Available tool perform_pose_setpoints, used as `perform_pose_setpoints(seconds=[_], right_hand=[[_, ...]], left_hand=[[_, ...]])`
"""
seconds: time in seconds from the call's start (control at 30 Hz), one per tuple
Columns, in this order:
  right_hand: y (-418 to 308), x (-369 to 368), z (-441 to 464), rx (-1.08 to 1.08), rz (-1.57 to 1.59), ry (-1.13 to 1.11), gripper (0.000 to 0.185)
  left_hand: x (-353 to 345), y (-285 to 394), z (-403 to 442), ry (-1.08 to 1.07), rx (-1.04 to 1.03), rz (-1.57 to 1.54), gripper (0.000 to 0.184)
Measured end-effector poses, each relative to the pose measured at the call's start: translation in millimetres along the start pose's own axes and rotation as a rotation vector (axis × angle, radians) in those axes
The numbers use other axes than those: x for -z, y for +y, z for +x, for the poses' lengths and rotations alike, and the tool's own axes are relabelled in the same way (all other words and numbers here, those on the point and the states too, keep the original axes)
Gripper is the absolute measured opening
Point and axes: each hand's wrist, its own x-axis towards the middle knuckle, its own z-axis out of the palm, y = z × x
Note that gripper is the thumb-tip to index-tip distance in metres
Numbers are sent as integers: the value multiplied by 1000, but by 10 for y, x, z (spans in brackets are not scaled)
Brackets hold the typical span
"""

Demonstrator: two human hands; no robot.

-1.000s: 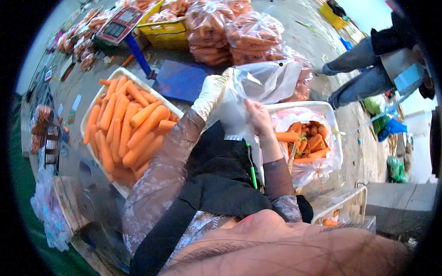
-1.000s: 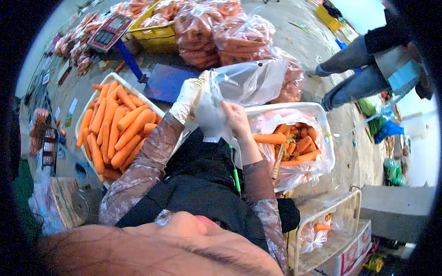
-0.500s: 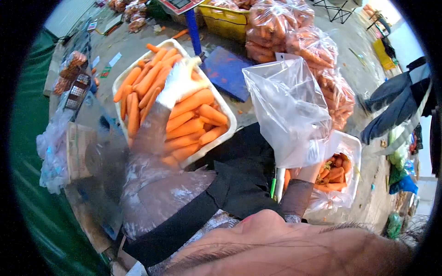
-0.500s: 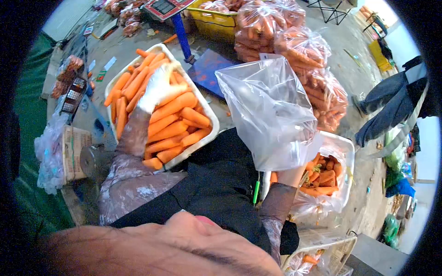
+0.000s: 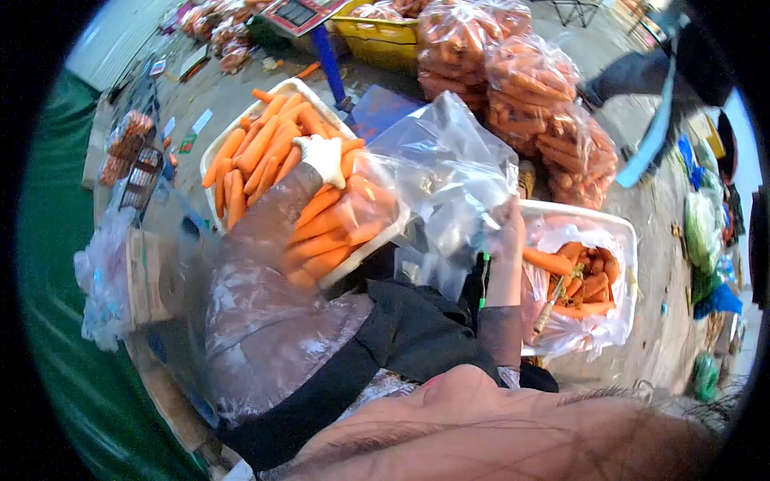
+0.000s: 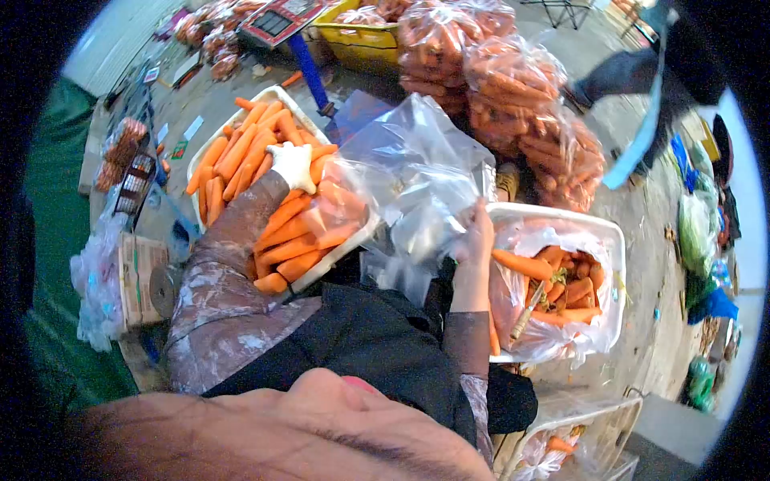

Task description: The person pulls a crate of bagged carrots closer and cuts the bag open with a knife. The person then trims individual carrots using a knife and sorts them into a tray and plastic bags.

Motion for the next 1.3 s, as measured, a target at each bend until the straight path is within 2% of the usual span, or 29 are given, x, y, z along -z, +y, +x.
perform_pose_setpoints(seconds=[0.03,0.07,0.1,0.17,0.3,0.37,0.4,0.47,0.5,0.53,0.57,0.63,0.67,0.7,0.73,0.8,0.83,0.9,0.93,0.97,1.0,1.03,1.07,1.13,1.2,1.23,1.3], right_hand=[[12,-54,-24,44,-88,9,32],[35,-65,-8,77,-179,115,29],[42,39,9,99,-169,-41,26],[-18,-95,-62,124,-148,6,26],[-59,48,114,88,-37,47,25],[-94,-7,162,133,-135,60,24],[-115,-131,162,86,-122,156,24],[-105,-152,257,49,-130,94,25],[-92,-160,300,7,-137,26,25],[-80,-256,305,27,-215,51,27],[-83,-287,323,26,-225,48,27],[-107,-337,381,38,-438,-19,28],[-134,-311,424,50,-522,12,29],[-180,-288,428,52,-534,10,29],[-227,-247,409,107,-683,62,29],[-237,19,503,285,-954,153,29],[-263,154,517,278,-961,167,29],[-307,384,464,504,-1396,250,28],[-382,452,447,287,-1807,276,16],[-416,359,353,278,-1815,273,16],[-479,148,227,411,-2047,332,18],[-515,-5,172,557,-2271,395,26],[-528,-94,243,761,-2192,141,45],[-431,-364,469,938,-1850,-444,39],[-139,-438,907,807,-1746,-681,39],[7,-431,1079,813,-1740,-688,39],[243,-397,1335,552,-2199,-637,40]], left_hand=[[-45,-2,-16,80,-41,-53,84],[-44,1,-35,109,-59,-71,82],[-46,-9,-55,137,-77,-87,80],[-29,-46,-104,260,-152,-139,75],[63,-160,-121,613,-82,-398,75],[488,-153,-448,577,-28,-799,76],[566,-163,-528,575,-34,-803,76],[728,-168,-687,537,-430,-1131,74],[819,-80,-805,389,-555,-1149,74],[766,69,-751,163,-742,-1277,73],[641,297,-667,-87,-815,-1402,73],[590,732,-562,-326,-838,-1143,69],[241,966,-324,-437,-840,-1150,68],[-36,1189,-118,-481,-772,-1142,58],[-154,1366,12,-484,-780,-1150,58],[-254,1700,227,-864,-340,-1537,55],[-282,1884,320,-1054,-83,-1696,53],[-358,2323,613,-978,58,-1849,48],[-552,2553,822,-913,20,-1849,46],[-701,2740,949,-845,-16,-1851,45],[-615,2805,826,-734,85,-1975,43],[-539,2815,754,-726,170,-2043,44],[-618,2857,784,-725,160,-2039,41],[-893,2912,870,-735,160,-2023,38],[-1241,2951,1009,-597,-323,-2038,33],[-856,2790,778,-414,-456,-1809,32],[-1070,2928,972,-112,-519,-1279,33]])
